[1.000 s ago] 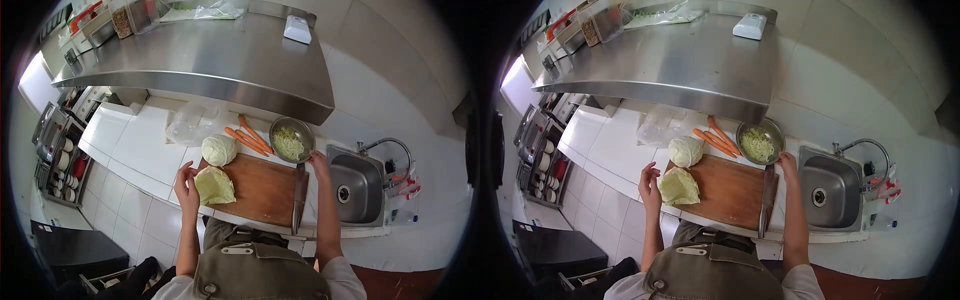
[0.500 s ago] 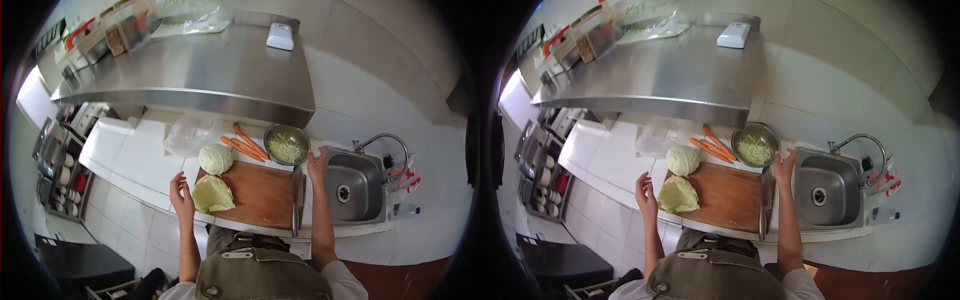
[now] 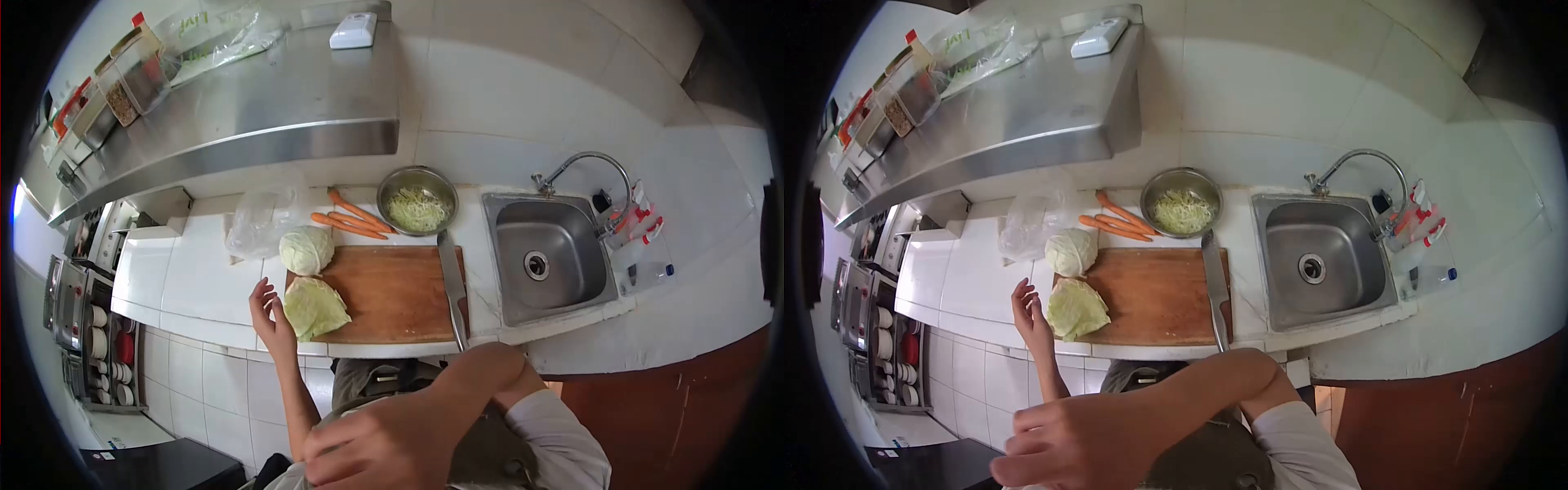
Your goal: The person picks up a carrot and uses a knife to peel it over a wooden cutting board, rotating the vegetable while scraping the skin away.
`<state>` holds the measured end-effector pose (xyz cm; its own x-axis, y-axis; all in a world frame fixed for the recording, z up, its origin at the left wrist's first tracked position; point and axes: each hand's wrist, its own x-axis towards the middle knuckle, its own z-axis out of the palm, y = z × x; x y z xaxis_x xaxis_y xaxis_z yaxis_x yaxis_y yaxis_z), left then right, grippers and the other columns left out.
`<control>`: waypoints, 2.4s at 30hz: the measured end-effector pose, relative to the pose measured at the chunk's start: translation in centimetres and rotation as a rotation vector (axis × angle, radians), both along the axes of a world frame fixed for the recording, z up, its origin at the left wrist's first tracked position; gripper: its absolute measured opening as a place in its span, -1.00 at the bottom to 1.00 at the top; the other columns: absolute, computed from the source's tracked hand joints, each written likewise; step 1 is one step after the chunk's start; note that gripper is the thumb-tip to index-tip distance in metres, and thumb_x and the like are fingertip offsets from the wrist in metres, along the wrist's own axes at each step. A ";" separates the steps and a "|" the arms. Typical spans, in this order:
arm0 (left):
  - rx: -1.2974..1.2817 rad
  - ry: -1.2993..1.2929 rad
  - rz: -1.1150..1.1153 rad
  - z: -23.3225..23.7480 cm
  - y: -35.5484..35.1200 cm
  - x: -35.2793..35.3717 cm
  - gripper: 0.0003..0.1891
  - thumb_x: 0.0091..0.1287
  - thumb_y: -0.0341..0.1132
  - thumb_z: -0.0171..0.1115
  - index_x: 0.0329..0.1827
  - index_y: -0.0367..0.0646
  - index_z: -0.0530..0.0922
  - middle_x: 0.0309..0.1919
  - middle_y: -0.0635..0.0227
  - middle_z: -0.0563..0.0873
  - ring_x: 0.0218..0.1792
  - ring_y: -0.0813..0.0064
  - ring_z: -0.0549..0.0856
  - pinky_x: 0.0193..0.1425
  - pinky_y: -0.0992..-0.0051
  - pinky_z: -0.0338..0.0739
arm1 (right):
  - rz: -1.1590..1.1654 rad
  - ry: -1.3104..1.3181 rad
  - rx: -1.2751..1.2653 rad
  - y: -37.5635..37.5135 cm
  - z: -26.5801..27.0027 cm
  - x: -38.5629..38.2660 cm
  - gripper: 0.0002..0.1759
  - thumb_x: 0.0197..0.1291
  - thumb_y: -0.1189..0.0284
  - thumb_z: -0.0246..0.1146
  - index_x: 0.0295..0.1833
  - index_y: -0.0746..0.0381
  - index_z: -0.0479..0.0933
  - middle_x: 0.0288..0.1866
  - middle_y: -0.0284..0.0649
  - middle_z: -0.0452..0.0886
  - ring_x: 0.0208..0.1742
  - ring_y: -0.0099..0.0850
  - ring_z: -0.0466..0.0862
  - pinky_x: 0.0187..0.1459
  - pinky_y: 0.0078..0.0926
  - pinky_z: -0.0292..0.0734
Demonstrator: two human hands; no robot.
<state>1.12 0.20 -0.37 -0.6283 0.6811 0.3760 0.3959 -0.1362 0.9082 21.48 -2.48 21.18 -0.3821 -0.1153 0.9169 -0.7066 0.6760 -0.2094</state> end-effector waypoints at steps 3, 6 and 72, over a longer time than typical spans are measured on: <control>-0.034 -0.043 0.026 -0.7 -1.7 -0.3 -0.65 0.34 -0.52 -0.02 0.19 -0.23 0.46 -0.01 0.23 0.57 -0.06 0.46 0.55 0.06 0.46 0.45 | 0.049 0.007 -0.014 -1.1 0.5 -1.2 -0.70 0.12 0.52 0.26 -0.02 0.03 0.56 -0.34 -0.41 0.39 -0.57 -0.64 0.42 -0.55 -0.64 0.35; -0.063 -0.021 0.068 -1.3 -3.3 -1.2 -0.65 0.36 -0.50 -0.01 0.21 -0.22 0.45 -0.01 0.25 0.57 -0.07 0.47 0.55 0.03 0.47 0.45 | -0.035 0.203 -0.130 -2.7 0.6 -2.5 -0.71 0.10 0.52 0.28 -0.04 0.01 0.57 -0.35 -0.44 0.38 -0.58 -0.66 0.40 -0.57 -0.67 0.32; 0.115 -0.516 -0.491 9.3 -1.4 -9.9 -0.60 0.40 -0.27 0.06 0.25 -0.21 0.39 -0.05 0.21 0.64 0.00 0.43 0.54 0.13 0.41 0.38 | -1.556 -1.213 0.139 29.6 -26.4 -6.6 -0.67 0.13 0.37 0.22 -0.06 0.36 0.58 -0.11 0.04 0.64 0.21 -0.03 0.46 0.37 0.43 -0.17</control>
